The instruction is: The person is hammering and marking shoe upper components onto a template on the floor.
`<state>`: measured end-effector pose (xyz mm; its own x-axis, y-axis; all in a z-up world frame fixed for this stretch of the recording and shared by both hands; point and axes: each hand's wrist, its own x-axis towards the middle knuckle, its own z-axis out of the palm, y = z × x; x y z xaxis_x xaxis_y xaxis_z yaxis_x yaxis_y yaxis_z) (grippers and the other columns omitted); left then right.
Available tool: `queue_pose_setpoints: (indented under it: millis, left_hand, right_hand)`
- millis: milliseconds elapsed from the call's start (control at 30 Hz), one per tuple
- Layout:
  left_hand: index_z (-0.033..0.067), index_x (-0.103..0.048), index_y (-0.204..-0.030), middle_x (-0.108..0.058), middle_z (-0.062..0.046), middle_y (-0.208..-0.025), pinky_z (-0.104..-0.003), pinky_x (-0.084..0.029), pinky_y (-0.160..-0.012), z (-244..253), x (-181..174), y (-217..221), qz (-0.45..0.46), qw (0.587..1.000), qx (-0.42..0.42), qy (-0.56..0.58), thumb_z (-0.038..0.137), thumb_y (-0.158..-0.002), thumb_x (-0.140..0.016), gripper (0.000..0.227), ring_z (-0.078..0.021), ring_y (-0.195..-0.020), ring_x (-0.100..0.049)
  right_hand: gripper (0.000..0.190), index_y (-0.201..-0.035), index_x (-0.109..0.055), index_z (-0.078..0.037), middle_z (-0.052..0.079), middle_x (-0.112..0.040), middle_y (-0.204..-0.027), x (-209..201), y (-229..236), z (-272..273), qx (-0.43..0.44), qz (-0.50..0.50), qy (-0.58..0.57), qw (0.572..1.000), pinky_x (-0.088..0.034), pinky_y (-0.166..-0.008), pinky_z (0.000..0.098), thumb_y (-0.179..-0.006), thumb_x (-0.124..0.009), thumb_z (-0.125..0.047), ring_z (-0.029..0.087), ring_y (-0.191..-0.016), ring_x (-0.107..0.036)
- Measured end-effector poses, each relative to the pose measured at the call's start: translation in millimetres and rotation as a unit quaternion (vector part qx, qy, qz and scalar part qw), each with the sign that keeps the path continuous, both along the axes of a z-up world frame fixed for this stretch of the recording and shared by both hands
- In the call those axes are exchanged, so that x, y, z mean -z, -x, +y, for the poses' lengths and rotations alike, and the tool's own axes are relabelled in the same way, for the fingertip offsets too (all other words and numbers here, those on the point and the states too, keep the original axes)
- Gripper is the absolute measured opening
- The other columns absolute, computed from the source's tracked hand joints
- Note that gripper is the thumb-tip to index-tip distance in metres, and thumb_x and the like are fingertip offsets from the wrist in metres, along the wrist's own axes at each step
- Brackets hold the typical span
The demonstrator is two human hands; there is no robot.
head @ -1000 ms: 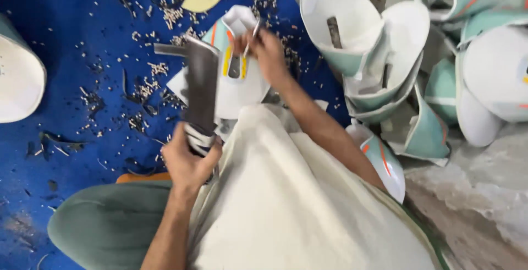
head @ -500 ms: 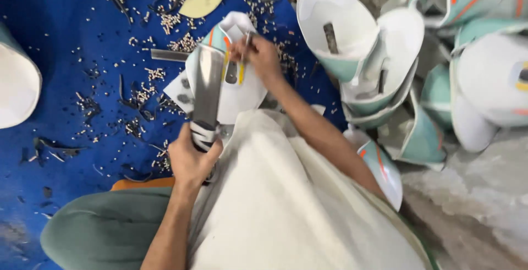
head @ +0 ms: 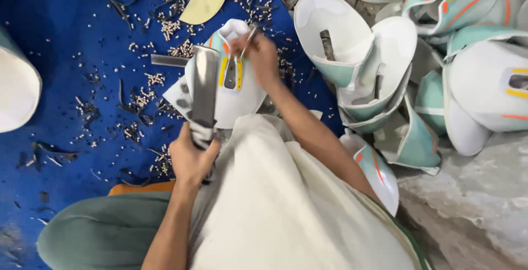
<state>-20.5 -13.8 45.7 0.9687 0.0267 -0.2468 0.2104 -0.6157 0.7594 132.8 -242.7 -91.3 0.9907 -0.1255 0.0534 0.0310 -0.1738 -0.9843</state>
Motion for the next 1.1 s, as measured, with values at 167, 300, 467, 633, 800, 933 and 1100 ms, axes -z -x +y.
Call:
queue_pose_setpoints:
  millis: [167, 300, 467, 633, 800, 933, 1100]
  left_hand:
    - [0.0006, -0.061, -0.11, -0.068, -0.003, -0.088, -0.03, -0.053, -0.072, 1.1, -106.1, -3.8, -0.146, 0.977, -0.034, 0.149, 0.027, -0.084, -0.079, 0.042, -0.0122, -0.077, -0.061]
    - [-0.0071, -0.054, -0.113, -0.054, -0.008, -0.083, -0.034, -0.046, -0.072, 2.3, -83.8, -7.4, -0.259, 0.963, 0.002, 0.074, 0.032, -0.069, -0.072, 0.062, -0.0201, -0.076, -0.054]
    - [0.0034, -0.065, -0.099, -0.071, -0.014, -0.082, -0.034, -0.056, -0.072, -2.3, 11.8, -12.7, -0.106, 0.993, 0.047, 0.038, 0.029, -0.076, -0.083, 0.039, -0.0206, -0.075, -0.072]
    - [0.0016, -0.063, -0.103, -0.072, -0.011, -0.083, -0.033, -0.056, -0.069, -5.3, -70.8, -6.4, -0.084, 0.995, 0.005, 0.053, 0.024, -0.078, -0.082, 0.039, -0.0177, -0.073, -0.071]
    - [0.0004, -0.06, -0.113, -0.067, -0.004, -0.085, -0.031, -0.054, -0.07, -6.3, -104.1, -9.9, -0.197, 0.967, -0.012, 0.163, 0.032, -0.077, -0.079, 0.052, -0.0165, -0.072, -0.062]
    - [0.0002, -0.062, -0.11, -0.068, -0.01, -0.086, -0.035, -0.056, -0.072, -9.5, -42.3, -33.4, -0.235, 0.962, 0.046, 0.135, 0.033, -0.075, -0.078, 0.05, -0.0249, -0.074, -0.068]
    - [0.0004, -0.066, -0.098, -0.068, -0.018, -0.073, -0.043, -0.055, -0.065, -0.4, -2.8, -10.9, -0.041, 0.994, 0.053, -0.091, 0.031, -0.074, -0.087, 0.045, -0.0369, -0.07, -0.07]
  right_hand:
    - [0.021, -0.103, -0.06, 0.0, 0.012, -0.077, -0.102, -8.7, -27.9, -11.2, -0.036, 0.08, -0.303, 0.949, -0.064, -0.084, 0.033, -0.102, -0.061, -0.022, 0.019, -0.092, -0.077]
    - [0.023, -0.1, -0.061, 0.001, 0.011, -0.078, -0.105, -38.8, -4.6, 6.6, -0.024, 0.001, -0.085, 0.996, -0.061, -0.083, 0.0301, -0.105, -0.063, -0.022, 0.018, -0.094, -0.076]
    - [0.039, -0.136, -0.068, -0.015, 0.019, -0.073, -0.099, -95.2, 16.5, 11.9, -0.073, 0.116, 0.319, 0.938, -0.062, -0.083, 0.0338, -0.1, -0.059, -0.006, 0.027, -0.084, -0.073]
    - [0.022, -0.11, -0.062, 0.001, 0.015, -0.075, -0.107, 8.1, -13.9, -6.6, 0.042, 0.057, -0.34, 0.938, -0.062, -0.09, 0.0369, -0.105, -0.06, -0.02, 0.024, -0.098, -0.076]
    - [0.017, -0.104, -0.061, 0.001, 0.014, -0.075, -0.111, -0.6, -14.6, -4.3, -0.009, 0.007, -0.286, 0.958, -0.062, -0.093, 0.0366, -0.106, -0.062, -0.016, 0.024, -0.102, -0.075]
    - [0.013, -0.11, -0.066, -0.003, 0.01, -0.076, -0.104, -45.2, 5.3, 6.2, -0.009, -0.068, 0.034, 0.997, -0.059, -0.085, 0.0305, -0.104, -0.06, -0.014, 0.019, -0.096, -0.076]
    - [0.016, -0.1, -0.075, -0.005, 0.011, -0.078, -0.094, -4.5, -16.7, -7.3, 0.049, 0.01, 0.131, 0.99, -0.057, -0.077, 0.0325, -0.105, -0.065, -0.017, 0.021, -0.087, -0.077]
